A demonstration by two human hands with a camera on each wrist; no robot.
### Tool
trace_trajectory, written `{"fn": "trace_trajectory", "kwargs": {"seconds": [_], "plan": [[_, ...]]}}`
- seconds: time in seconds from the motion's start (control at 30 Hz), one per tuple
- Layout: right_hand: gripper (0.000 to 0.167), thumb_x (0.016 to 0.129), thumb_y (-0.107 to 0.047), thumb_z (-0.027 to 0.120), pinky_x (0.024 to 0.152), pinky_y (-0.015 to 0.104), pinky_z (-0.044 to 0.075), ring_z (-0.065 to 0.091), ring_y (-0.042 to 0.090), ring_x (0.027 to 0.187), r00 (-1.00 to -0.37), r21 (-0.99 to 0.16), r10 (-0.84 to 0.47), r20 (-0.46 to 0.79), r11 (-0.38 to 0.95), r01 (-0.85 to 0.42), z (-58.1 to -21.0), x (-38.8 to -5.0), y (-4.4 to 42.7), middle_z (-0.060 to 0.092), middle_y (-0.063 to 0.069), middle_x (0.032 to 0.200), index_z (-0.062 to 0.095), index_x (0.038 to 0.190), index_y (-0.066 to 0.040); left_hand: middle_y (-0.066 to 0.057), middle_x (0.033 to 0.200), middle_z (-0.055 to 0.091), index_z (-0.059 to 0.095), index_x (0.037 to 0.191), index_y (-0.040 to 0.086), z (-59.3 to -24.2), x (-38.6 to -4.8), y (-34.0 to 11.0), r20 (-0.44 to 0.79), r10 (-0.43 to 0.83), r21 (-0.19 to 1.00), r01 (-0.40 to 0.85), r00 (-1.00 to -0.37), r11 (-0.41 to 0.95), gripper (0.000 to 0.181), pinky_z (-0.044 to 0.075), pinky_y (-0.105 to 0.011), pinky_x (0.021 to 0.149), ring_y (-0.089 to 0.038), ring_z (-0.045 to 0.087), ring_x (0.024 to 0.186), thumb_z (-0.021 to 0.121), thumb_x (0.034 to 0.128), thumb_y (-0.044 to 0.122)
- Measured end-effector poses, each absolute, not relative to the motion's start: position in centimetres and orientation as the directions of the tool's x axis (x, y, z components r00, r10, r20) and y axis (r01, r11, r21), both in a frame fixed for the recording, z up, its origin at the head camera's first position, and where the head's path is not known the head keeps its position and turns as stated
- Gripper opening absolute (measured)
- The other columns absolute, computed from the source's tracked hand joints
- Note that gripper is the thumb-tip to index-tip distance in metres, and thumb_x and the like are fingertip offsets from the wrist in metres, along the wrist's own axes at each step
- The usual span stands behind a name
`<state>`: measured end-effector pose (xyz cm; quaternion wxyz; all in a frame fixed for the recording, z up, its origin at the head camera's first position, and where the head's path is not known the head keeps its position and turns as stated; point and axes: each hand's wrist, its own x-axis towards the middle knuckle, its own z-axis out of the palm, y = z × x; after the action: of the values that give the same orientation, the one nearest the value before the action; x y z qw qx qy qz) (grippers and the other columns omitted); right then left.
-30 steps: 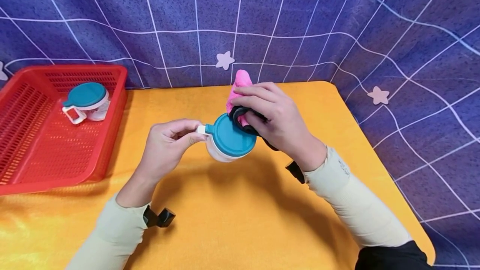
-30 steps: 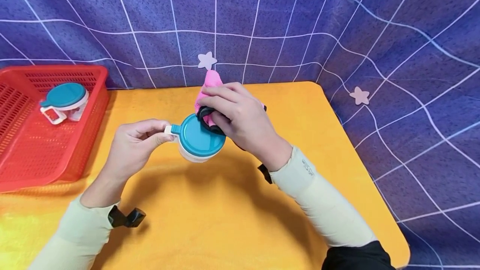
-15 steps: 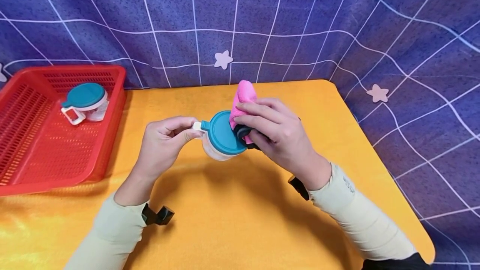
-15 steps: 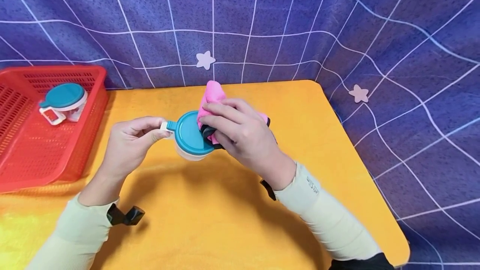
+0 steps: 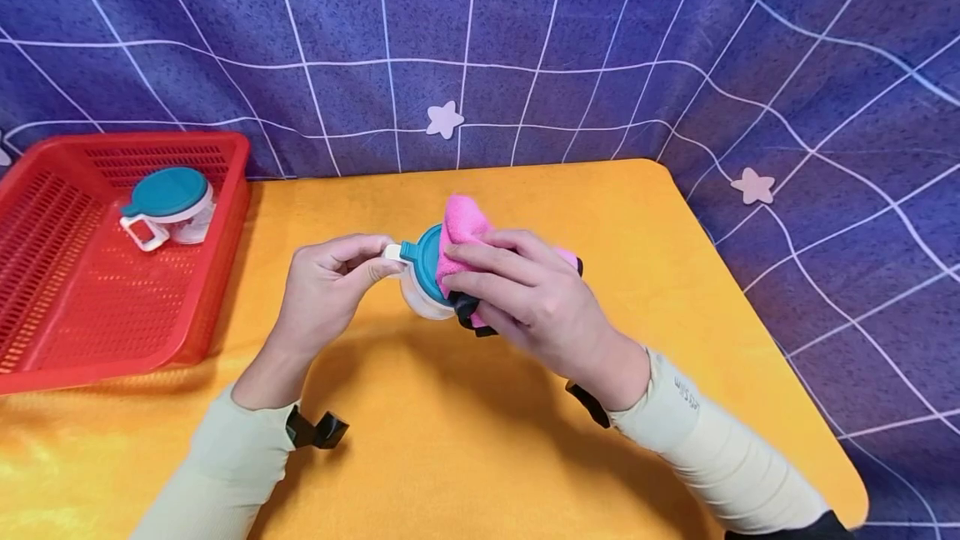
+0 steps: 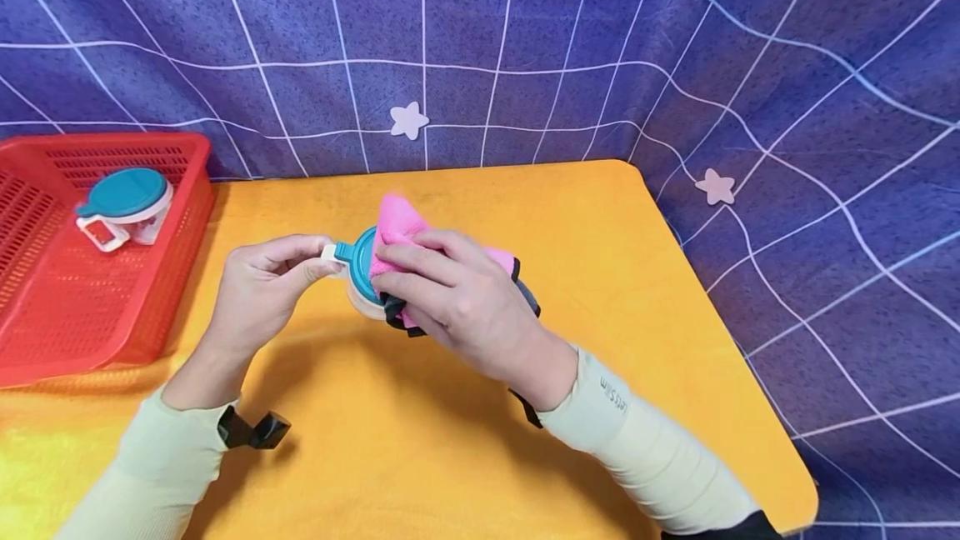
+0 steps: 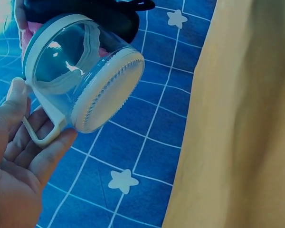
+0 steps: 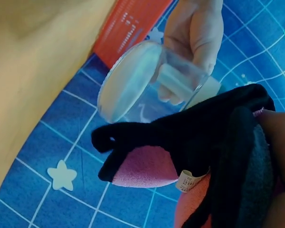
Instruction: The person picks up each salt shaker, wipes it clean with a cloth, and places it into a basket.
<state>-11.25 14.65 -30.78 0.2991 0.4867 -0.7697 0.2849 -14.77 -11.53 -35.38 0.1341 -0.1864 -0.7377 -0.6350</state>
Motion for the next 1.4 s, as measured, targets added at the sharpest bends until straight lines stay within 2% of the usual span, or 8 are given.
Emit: {"fn": "trace_trajectory", "kwargs": {"seconds": [0.23,0.47,0.63,0.93,1.07,1.27,1.4], "plan": [[0.034,0.084,-0.001,0.083,0.109,0.038,0.046,0.061,0.033,0.12,-0.351,-0.163,-0.61,0.711,0.342,-0.925,-31.4,-10.9,14.5,0.07,0.01,0.129,0.077,0.117,-0.006,0.004,0.089,0.076,0.077,0.103,-0.007,-36.2,-15.3,-11.8,0.413,0.078,0.9,0.42,-0.907,0.118,0.02,0.059,-0.022,0.078,-0.009,0.069,0.079,0.08,0.0837,-0.01],[0.035,0.083,0.003,0.082,0.111,0.038,0.045,0.061,0.033,0.121,-0.362,-0.174,-0.632,0.686,0.34,-0.924,-32.2,-10.9,14.8,0.07,0.01,0.13,0.077,0.116,-0.006,0.002,0.089,0.076,0.078,0.104,-0.005,-37.0,-15.8,-12.1,0.408,0.072,0.902,0.414,-0.91,0.125,0.018,0.059,-0.022,0.077,-0.011,0.07,0.079,0.08,0.0856,-0.005],[0.037,0.081,0.007,0.079,0.111,0.039,0.044,0.061,0.034,0.122,-0.337,-0.142,-0.658,0.674,0.332,-0.933,-32.5,-11.0,14.9,0.07,0.011,0.129,0.077,0.116,-0.006,0.003,0.089,0.076,0.078,0.105,-0.004,-37.3,-16.1,-12.2,0.397,0.057,0.906,0.401,-0.916,0.135,0.019,0.059,-0.022,0.078,-0.011,0.07,0.079,0.081,0.086,-0.003],[0.036,0.084,-0.001,0.083,0.111,0.039,0.045,0.062,0.034,0.121,-0.318,-0.112,-0.685,0.656,0.328,-0.938,-32.7,-10.8,15.1,0.069,0.011,0.13,0.076,0.119,-0.004,0.008,0.089,0.075,0.077,0.107,-0.007,-37.6,-16.6,-12.4,0.369,0.023,0.92,0.368,-0.929,0.135,0.019,0.059,-0.022,0.078,-0.008,0.07,0.079,0.08,0.0888,-0.001],[0.037,0.083,0.0,0.084,0.111,0.038,0.045,0.062,0.034,0.121,-0.329,-0.139,-0.684,0.651,0.319,-0.938,-32.9,-10.7,15.3,0.069,0.011,0.13,0.076,0.119,-0.004,0.007,0.088,0.075,0.076,0.107,-0.008,-37.7,-16.8,-12.5,0.36,0.004,0.926,0.357,-0.933,0.125,0.02,0.059,-0.022,0.077,-0.008,0.07,0.078,0.079,0.0895,-0.001],[0.039,0.082,0.003,0.083,0.109,0.037,0.047,0.061,0.032,0.121,-0.379,-0.225,-0.665,0.644,0.308,-0.924,-33.0,-10.6,15.9,0.069,0.009,0.13,0.076,0.119,-0.005,0.004,0.088,0.076,0.075,0.108,-0.01,-37.8,-17.2,-12.8,0.336,-0.024,0.941,0.335,-0.941,0.035,0.021,0.061,-0.026,0.076,-0.01,0.07,0.078,0.08,0.0894,0.0],[0.039,0.082,0.003,0.083,0.107,0.038,0.048,0.061,0.034,0.12,-0.368,-0.2,-0.676,0.639,0.316,-0.927,-33.1,-10.5,16.3,0.069,0.01,0.13,0.075,0.12,-0.004,0.0,0.089,0.076,0.077,0.106,-0.008,-37.3,-17.3,-13.0,0.323,-0.066,0.944,0.326,-0.944,-0.055,0.02,0.061,-0.027,0.075,-0.01,0.071,0.077,0.081,0.0888,0.001]]}}
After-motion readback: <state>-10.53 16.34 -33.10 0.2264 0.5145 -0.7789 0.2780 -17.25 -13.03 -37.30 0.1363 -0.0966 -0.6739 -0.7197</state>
